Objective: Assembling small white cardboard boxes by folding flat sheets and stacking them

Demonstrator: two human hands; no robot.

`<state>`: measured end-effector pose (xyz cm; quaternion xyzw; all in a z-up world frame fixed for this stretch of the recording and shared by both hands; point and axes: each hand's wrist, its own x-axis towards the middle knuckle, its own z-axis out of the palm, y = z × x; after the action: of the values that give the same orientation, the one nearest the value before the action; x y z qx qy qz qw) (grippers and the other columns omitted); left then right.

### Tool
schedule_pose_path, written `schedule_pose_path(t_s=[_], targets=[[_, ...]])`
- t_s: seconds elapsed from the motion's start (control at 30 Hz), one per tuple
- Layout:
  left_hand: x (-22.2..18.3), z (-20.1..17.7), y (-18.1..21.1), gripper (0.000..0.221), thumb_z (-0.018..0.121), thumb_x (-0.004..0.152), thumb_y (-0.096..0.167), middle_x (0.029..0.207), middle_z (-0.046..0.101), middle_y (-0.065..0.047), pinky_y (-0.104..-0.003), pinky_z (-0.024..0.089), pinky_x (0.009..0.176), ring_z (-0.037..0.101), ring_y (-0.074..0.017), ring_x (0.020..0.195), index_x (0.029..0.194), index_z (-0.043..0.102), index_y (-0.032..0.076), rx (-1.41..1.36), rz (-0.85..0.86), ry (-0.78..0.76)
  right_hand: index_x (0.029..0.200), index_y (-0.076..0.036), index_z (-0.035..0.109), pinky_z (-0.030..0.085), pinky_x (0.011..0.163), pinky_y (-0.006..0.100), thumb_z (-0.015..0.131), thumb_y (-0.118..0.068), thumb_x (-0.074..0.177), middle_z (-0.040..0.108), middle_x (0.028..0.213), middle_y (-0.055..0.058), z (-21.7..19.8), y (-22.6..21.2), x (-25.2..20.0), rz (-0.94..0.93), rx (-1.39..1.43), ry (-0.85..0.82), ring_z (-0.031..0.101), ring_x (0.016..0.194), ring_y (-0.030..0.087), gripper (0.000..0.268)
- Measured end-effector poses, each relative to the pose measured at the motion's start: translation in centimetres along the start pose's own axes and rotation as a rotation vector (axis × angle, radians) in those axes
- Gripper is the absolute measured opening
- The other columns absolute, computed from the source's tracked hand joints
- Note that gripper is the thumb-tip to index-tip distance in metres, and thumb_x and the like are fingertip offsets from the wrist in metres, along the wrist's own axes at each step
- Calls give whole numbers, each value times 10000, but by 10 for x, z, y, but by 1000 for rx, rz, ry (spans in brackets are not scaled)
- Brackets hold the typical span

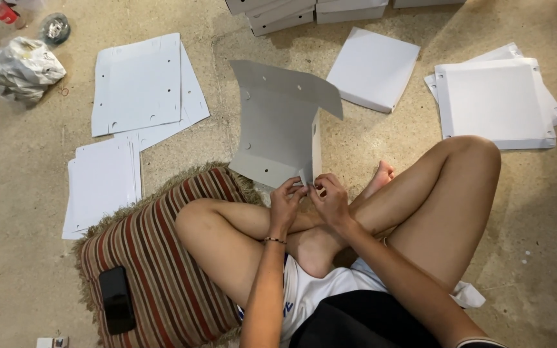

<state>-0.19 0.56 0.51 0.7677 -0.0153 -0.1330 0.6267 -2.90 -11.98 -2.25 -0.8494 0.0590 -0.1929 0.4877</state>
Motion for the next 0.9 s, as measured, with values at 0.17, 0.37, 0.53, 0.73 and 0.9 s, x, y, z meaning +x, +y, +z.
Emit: schedule_pose_path(t_s=[0.17,0.37,0.53,0.73,0.9], targets=[[-1,0,8,214,611,821,66,793,683,-121,-370,490,792,620,-166,799,1031,652,75,-49,-1,-25,721,-14,581,535,474,241,672,-36,756,561,774,81,-1,-5,0,-51,-22,17,616,637,209,101],[4,-1,-5,101,575,858,102,788,680,-97,-328,496,740,585,-120,741,922,643,65,-74,-66,-8,747,13,585,548,514,258,662,-11,746,581,803,106,0,-3,-2,42,68,66,625,647,227,81],[5,-1,-5,77,582,857,110,773,680,-87,-307,495,713,578,-109,735,892,636,69,-80,-68,-12,748,20,594,551,512,266,667,-7,742,581,804,113,1,-3,0,51,78,66,625,632,228,78],[1,0,7,77,595,851,116,778,681,-97,-329,488,718,581,-137,751,881,637,59,-60,-31,-2,758,16,602,546,510,269,674,-25,743,588,810,121,1,0,0,38,89,42,627,625,230,84],[-1,0,9,69,614,848,125,795,682,-110,-363,485,738,625,-187,766,880,650,76,-12,30,32,792,45,617,558,535,311,656,3,755,588,818,161,-1,-5,-1,3,77,10,636,650,294,68]])
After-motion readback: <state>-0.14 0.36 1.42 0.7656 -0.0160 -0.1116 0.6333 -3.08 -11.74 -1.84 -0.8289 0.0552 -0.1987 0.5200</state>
